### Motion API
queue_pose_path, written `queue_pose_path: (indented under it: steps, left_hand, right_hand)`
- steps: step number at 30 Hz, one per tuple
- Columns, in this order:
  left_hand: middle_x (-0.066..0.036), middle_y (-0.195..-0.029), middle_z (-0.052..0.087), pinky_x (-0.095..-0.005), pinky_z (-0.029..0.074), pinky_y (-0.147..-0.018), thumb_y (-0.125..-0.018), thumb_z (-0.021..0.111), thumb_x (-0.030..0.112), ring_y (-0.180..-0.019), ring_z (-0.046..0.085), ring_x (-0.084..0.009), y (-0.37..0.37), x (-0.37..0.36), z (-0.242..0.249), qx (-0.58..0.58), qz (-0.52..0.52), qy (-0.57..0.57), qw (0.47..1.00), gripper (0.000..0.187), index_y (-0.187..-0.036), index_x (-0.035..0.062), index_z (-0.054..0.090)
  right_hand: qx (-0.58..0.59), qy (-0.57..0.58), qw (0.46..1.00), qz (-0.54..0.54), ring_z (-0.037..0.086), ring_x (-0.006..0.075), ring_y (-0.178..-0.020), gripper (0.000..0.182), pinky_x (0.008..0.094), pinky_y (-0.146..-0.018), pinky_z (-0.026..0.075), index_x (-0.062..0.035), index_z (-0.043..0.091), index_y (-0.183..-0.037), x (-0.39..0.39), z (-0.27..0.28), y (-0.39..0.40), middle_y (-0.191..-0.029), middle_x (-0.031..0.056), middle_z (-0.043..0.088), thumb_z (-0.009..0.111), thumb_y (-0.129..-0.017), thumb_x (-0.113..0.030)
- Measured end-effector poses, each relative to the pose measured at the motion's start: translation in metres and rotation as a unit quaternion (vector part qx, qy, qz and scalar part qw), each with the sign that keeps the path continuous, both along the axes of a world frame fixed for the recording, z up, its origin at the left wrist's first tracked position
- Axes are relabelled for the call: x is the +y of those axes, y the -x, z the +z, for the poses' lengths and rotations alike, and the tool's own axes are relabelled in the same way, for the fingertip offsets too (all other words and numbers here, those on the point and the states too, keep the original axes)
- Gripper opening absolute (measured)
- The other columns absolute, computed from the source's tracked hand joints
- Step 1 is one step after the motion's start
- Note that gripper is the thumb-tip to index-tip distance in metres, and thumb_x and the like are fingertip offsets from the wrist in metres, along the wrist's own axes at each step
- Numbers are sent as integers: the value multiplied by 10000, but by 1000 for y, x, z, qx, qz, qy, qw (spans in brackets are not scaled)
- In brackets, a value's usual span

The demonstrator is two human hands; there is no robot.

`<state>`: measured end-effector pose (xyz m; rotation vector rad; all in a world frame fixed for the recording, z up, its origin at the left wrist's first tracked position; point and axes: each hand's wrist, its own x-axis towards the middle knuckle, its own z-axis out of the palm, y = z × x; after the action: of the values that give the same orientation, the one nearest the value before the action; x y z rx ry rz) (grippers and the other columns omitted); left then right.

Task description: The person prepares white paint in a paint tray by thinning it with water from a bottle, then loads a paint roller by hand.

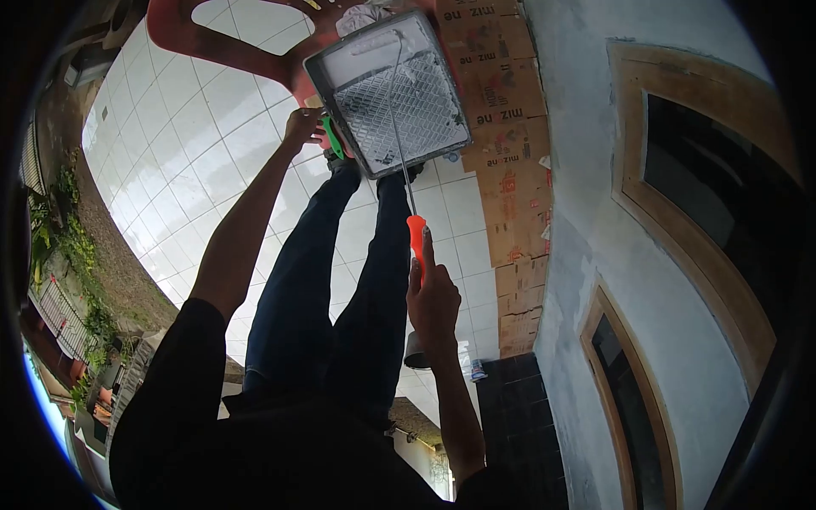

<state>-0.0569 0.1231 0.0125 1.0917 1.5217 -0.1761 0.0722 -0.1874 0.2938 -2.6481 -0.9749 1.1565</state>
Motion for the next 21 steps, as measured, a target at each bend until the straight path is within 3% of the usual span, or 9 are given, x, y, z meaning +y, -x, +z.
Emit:
queue_pose_path:
  steps: [4, 9, 15, 18, 21]
  left_hand:
    - [-160, -929, 669, -334, 584, -500, -898, 557, 320, -658, 701, -242, -21, 0, -14, 31, 31, -68, 997, 406, -1134, -10, 587]
    - [-127, -809, 693, -330, 593, -529, -894, 566, 285, -647, 700, -213, -21, 4, -25, 81, 31, -130, 988, 310, -1069, 34, 612]
    - [-105, -773, 694, -325, 592, -544, -892, 568, 269, -629, 695, -189, -16, 11, -19, 37, 33, -120, 992, 274, -1029, 37, 616]
    - [-108, -782, 693, -323, 592, -543, -890, 574, 271, -631, 695, -192, -14, 14, -18, 15, 43, -94, 995, 287, -1038, 28, 611]
    - [-117, -788, 692, -321, 592, -533, -882, 592, 259, -632, 695, -194, -12, 15, -20, -11, 57, -86, 995, 301, -1052, 10, 603]
  right_hand:
    - [-11, -8, 1000, 7, 616, 204, -546, 526, 332, -496, 527, -147, 282, -1463, -6, -14, -1, -686, 111, 581, 479, -979, -210]
    - [-7, 1, 1000, 20, 606, 204, -546, 510, 327, -510, 522, -128, 325, -1446, -35, -11, -7, -704, 113, 594, 497, -970, -185]
    - [31, -33, 999, 18, 609, 206, -557, 512, 320, -525, 507, -123, 365, -1431, -52, -9, -16, -679, 118, 604, 529, -948, -170]
    - [49, -7, 999, 17, 626, 248, -621, 485, 360, -598, 508, -87, 385, -1416, -44, -13, -10, -745, 135, 619, 522, -957, -165]
    - [0, -13, 999, 35, 610, 177, -541, 520, 314, -497, 511, -156, 354, -1438, -25, -22, 7, -667, 97, 594, 533, -952, -201]
